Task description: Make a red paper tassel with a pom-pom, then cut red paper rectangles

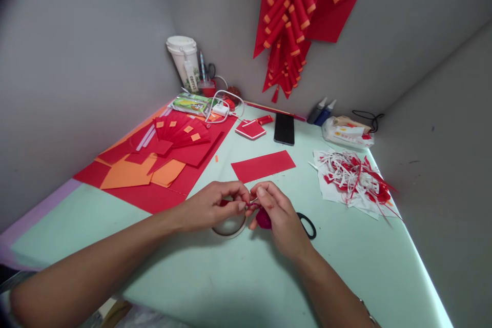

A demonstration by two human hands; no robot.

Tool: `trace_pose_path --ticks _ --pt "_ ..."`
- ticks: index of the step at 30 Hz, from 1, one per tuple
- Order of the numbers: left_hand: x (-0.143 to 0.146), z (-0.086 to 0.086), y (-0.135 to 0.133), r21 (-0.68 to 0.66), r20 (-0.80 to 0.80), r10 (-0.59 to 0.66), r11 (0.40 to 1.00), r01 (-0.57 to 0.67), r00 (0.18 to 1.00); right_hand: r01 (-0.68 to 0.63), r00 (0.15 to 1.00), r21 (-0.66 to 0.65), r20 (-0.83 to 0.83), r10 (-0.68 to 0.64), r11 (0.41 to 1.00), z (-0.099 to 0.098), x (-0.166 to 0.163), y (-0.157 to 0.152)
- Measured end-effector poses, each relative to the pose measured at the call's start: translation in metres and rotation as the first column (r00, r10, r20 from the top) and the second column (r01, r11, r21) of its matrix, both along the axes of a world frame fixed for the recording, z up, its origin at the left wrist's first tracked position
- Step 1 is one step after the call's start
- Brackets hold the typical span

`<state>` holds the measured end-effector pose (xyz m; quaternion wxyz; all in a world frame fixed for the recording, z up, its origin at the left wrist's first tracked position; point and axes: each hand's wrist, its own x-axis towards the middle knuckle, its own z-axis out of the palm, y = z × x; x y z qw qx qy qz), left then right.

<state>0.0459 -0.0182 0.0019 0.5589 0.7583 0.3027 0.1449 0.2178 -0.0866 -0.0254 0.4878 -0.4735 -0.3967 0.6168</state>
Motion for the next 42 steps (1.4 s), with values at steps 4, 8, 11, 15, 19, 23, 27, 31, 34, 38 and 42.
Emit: trace_pose_path --ticks 4,8,11,15,19,23,27,31,34,38,42 --pt "0.002 -0.002 0.0 -0.045 0.013 0.023 0.999 -0.023 1.0 -0.04 0.993 -0.05 -0.112 0.035 0.998 0.002 -0.002 0.001" --pt "0.001 -0.007 0.001 -0.068 0.017 0.112 0.992 -0.111 0.994 -0.076 0.989 -0.093 -0.135 0.063 0.993 0.003 0.001 0.002" --pt "-0.002 -0.01 0.005 -0.103 0.027 0.148 0.984 -0.145 0.989 -0.063 0.998 -0.143 -0.028 0.059 0.988 0.002 0.006 0.003" --pt "-0.006 -0.014 0.011 -0.208 0.087 0.226 0.956 -0.204 0.97 -0.05 0.975 -0.11 0.209 0.072 0.993 -0.004 0.012 0.006" --pt "-0.007 -0.017 0.018 -0.329 0.133 0.303 0.912 -0.246 0.944 -0.02 0.889 -0.07 0.455 0.05 0.997 -0.013 0.016 0.019" --pt "-0.01 -0.017 0.025 -0.34 0.117 0.37 0.887 -0.313 0.922 -0.104 0.593 0.243 0.793 -0.136 0.964 -0.024 0.023 0.039" --pt "-0.014 -0.01 0.033 -0.307 0.085 0.426 0.871 -0.383 0.901 -0.216 0.454 0.386 0.853 -0.257 0.897 -0.031 0.026 0.054" --pt "-0.014 0.003 0.035 -0.274 0.056 0.439 0.87 -0.409 0.897 -0.2 0.439 0.446 0.837 -0.327 0.872 -0.021 0.022 0.053" --pt "-0.011 0.013 0.029 -0.274 0.038 0.429 0.873 -0.403 0.903 -0.138 0.613 0.437 0.742 -0.269 0.889 -0.007 0.01 0.046" --pt "-0.014 0.016 0.02 -0.313 0.016 0.427 0.861 -0.401 0.904 -0.088 0.844 0.337 0.525 -0.11 0.937 0.0 -0.013 0.037" --pt "-0.022 0.01 0.014 -0.375 0.028 0.426 0.843 -0.385 0.904 -0.032 0.826 0.318 0.542 -0.154 0.947 -0.003 -0.026 0.032"
